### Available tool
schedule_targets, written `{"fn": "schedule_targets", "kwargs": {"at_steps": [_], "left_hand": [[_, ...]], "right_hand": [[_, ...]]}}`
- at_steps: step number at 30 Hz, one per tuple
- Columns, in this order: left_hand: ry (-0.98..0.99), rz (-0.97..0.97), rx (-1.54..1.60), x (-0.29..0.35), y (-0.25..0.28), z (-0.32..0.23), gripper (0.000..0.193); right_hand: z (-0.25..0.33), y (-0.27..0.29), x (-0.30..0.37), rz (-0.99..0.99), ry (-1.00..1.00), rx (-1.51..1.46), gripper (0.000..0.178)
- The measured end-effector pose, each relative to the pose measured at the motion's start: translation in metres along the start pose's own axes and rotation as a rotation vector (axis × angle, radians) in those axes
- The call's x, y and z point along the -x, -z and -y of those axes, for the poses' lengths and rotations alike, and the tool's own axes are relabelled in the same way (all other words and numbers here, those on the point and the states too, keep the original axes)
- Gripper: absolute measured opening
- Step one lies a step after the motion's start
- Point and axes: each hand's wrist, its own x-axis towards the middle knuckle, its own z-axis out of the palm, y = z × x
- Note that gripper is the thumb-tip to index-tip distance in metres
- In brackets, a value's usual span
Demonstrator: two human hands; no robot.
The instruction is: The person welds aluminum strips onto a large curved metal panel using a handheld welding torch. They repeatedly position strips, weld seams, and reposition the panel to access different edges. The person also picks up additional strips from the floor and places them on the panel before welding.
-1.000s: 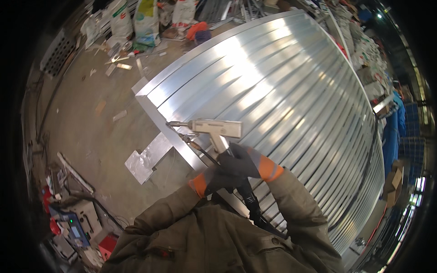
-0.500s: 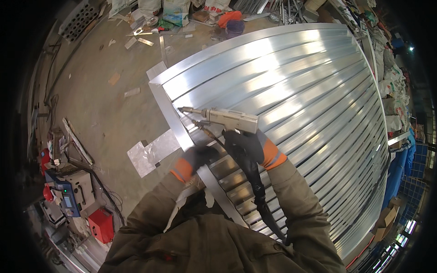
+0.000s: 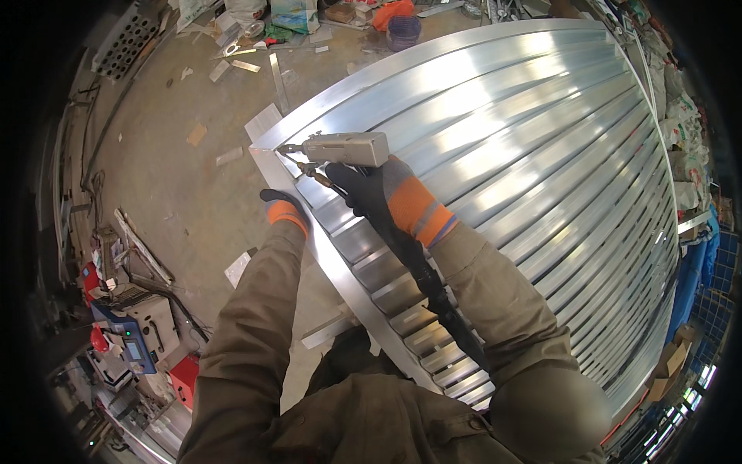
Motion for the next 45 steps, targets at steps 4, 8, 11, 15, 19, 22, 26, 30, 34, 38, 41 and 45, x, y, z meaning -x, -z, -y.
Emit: {"fn": "schedule_targets", "kwargs": {"at_steps": [4,8,11,15,19,22,26,30,34,38,41,45], "left_hand": [[0.002,-0.066,0.032,-0.015,-0.006,0.000,0.083],[0.003,-0.102,0.042,-0.026,-0.009,0.011,0.078],[0.046,-0.103,0.055,-0.034,-0.007,0.017,0.068],[0.030,-0.059,0.087,-0.040,-0.005,0.017,0.065],[0.021,0.030,0.199,-0.033,-0.006,0.014,0.062],[0.019,0.067,0.284,-0.031,-0.005,0.016,0.061],[-0.024,0.064,0.020,-0.046,-0.005,0.027,0.057],[0.000,-0.010,0.104,-0.064,-0.012,0.037,0.062],[-0.011,-0.045,0.080,-0.053,-0.012,0.035,0.063],[0.000,-0.052,0.068,-0.041,-0.008,0.024,0.063],[-0.003,-0.095,-0.019,-0.046,-0.009,0.024,0.064],[0.035,-0.055,0.041,-0.053,-0.011,0.027,0.066]], "right_hand": [[-0.017,-0.001,-0.018,-0.047,-0.042,-0.001,0.046],[-0.031,-0.001,-0.026,-0.056,-0.034,-0.027,0.048],[-0.039,-0.003,-0.039,-0.024,-0.010,0.032,0.050],[-0.047,-0.006,-0.051,-0.003,-0.007,0.062,0.053],[-0.051,-0.010,-0.052,-0.012,-0.052,0.051,0.055],[-0.053,-0.010,-0.054,-0.014,-0.084,0.106,0.056],[-0.060,-0.010,-0.058,-0.003,-0.028,0.120,0.056],[-0.066,-0.011,-0.058,-0.013,-0.029,0.090,0.055],[-0.064,-0.015,-0.059,-0.035,-0.051,0.035,0.053],[-0.058,-0.016,-0.057,-0.004,-0.060,0.093,0.046],[-0.057,-0.015,-0.055,-0.009,-0.038,0.100,0.034],[-0.062,-0.015,-0.062,0.020,0.057,0.310,0.028]]}}
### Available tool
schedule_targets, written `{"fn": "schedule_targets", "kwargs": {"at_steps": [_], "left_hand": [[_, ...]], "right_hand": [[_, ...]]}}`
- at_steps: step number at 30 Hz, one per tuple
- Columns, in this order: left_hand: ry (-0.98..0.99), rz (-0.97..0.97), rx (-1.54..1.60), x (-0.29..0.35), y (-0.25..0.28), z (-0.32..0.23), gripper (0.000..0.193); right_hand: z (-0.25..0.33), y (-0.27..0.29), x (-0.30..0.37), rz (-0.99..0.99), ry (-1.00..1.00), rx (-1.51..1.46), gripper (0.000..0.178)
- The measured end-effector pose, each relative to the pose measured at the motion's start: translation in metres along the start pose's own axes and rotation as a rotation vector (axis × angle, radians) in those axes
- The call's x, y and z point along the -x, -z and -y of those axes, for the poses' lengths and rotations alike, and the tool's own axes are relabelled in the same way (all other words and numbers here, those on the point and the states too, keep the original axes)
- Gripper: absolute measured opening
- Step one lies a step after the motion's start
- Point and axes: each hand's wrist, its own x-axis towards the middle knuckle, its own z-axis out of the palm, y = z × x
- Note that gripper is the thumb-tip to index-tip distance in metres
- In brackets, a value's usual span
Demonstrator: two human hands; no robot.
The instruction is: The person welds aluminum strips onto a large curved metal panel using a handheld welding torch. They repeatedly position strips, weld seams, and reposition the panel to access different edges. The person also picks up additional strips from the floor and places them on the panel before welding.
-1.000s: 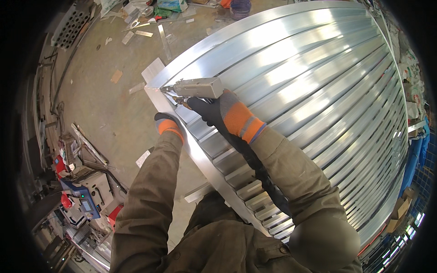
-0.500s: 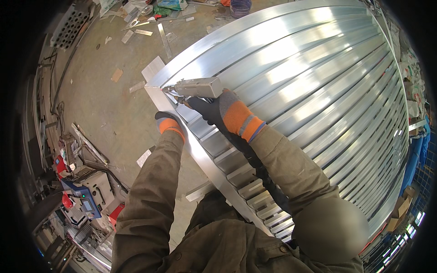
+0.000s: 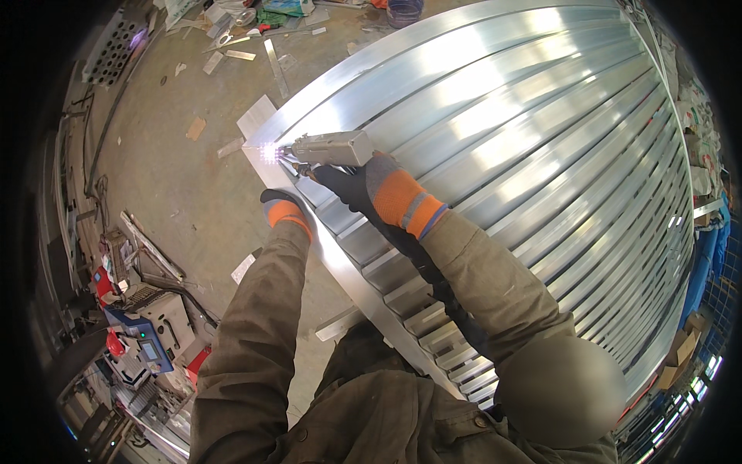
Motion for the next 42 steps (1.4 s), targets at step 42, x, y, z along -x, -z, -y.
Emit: {"fn": "schedule_targets", "kwargs": {"at_steps": [42], "left_hand": [[-0.044,-0.022,-0.091,0.010,0.002,-0.009,0.062]], "right_hand": [[-0.011,0.010,-0.008,0.141,-0.102,-0.014,0.046]]}}
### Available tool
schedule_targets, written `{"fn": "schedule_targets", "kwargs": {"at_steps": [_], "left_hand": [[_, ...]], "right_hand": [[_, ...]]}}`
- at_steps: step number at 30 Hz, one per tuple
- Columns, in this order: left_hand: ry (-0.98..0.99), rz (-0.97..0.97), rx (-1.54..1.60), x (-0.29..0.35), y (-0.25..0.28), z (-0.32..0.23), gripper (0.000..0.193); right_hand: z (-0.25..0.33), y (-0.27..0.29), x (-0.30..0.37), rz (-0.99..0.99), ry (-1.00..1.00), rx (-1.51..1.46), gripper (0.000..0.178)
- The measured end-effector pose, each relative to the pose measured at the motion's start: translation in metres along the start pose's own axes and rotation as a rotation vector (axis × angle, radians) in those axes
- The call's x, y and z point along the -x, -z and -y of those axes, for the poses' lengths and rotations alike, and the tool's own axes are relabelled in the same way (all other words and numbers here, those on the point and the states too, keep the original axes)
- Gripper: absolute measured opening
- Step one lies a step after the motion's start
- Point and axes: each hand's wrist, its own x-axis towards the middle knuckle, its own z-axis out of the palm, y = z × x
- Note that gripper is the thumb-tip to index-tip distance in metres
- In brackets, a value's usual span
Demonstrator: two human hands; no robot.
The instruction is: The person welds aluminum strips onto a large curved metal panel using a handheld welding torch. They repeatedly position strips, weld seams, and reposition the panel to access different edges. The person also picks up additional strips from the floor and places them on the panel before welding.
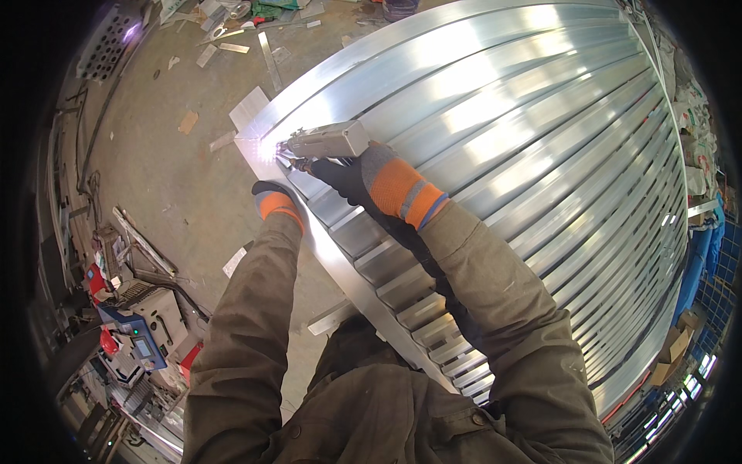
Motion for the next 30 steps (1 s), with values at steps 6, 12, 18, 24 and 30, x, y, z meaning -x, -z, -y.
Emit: {"fn": "schedule_targets", "kwargs": {"at_steps": [6,12,18,24,30], "left_hand": [[-0.017,0.026,0.022,-0.003,0.000,-0.001,0.059],[-0.038,0.119,0.090,-0.029,-0.006,0.020,0.057],[-0.030,0.098,0.085,-0.049,0.000,0.014,0.068],[-0.065,0.045,-0.037,-0.011,0.002,0.011,0.070],[-0.049,0.083,-0.061,-0.058,-0.015,0.041,0.067]], "right_hand": [[0.009,-0.001,0.006,-0.059,0.106,0.045,0.041],[0.010,-0.001,0.013,-0.048,0.075,-0.009,0.038],[-0.004,-0.003,0.005,-0.023,0.082,0.065,0.034],[-0.010,-0.001,0.006,-0.002,0.010,0.016,0.039],[-0.006,0.000,0.008,-0.003,0.004,0.020,0.048]]}}
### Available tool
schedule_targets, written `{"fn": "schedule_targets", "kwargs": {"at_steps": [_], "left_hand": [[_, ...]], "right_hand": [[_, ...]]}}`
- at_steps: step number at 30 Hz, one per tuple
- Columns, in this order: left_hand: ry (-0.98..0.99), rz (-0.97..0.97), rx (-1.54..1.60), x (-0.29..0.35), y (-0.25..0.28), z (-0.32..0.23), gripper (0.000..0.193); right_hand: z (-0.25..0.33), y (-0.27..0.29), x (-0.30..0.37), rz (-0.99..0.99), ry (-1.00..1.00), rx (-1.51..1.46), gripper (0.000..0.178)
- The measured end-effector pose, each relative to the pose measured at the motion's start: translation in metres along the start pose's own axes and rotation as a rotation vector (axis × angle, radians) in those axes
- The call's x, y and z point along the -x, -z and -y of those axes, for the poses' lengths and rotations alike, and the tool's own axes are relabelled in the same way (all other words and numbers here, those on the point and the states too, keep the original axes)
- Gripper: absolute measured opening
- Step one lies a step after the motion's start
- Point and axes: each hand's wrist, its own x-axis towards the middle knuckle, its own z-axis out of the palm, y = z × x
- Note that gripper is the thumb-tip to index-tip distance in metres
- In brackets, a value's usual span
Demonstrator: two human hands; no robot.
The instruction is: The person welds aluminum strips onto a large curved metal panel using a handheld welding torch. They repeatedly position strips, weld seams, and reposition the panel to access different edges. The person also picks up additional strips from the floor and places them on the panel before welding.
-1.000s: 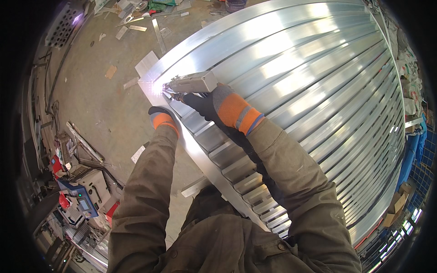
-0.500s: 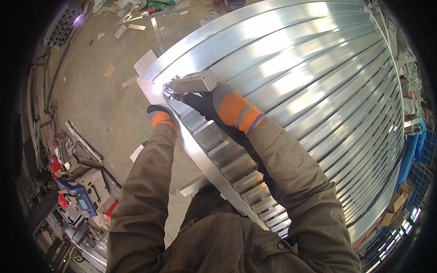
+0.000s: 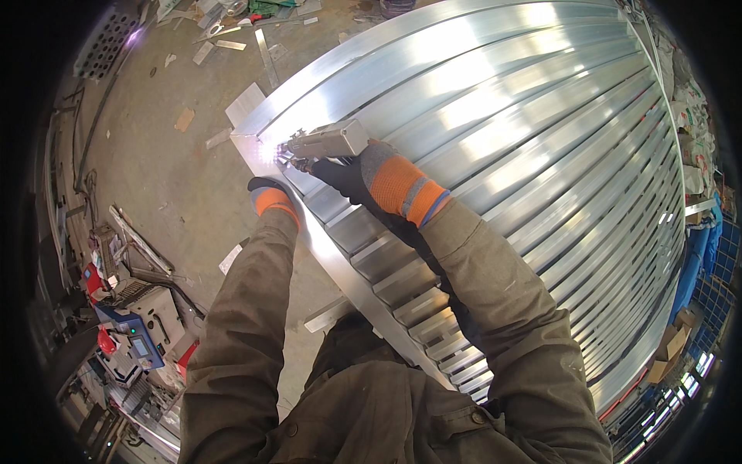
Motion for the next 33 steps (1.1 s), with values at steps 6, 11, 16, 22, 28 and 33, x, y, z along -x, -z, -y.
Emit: {"fn": "schedule_targets", "kwargs": {"at_steps": [6,11,16,22,28,33], "left_hand": [[0.035,0.077,0.326,-0.036,0.000,0.012,0.066],[-0.005,0.041,0.132,-0.078,0.005,0.020,0.066],[-0.014,0.042,0.288,-0.057,0.003,0.016,0.063],[-0.094,-0.026,0.049,-0.023,-0.006,0.015,0.053],[-0.087,-0.045,-0.290,-0.078,-0.023,0.048,0.052],[-0.078,0.011,-0.053,-0.050,-0.015,0.030,0.055]], "right_hand": [[0.005,0.002,0.006,-0.011,0.006,0.014,0.049],[0.003,0.002,0.006,0.013,0.020,0.080,0.049],[0.006,0.003,0.009,-0.019,0.001,0.071,0.052],[0.005,0.002,0.008,-0.019,-0.009,0.024,0.053],[-0.002,0.004,-0.001,0.055,-0.142,0.046,0.066],[0.015,0.009,0.009,0.017,-0.098,0.021,0.057]]}}
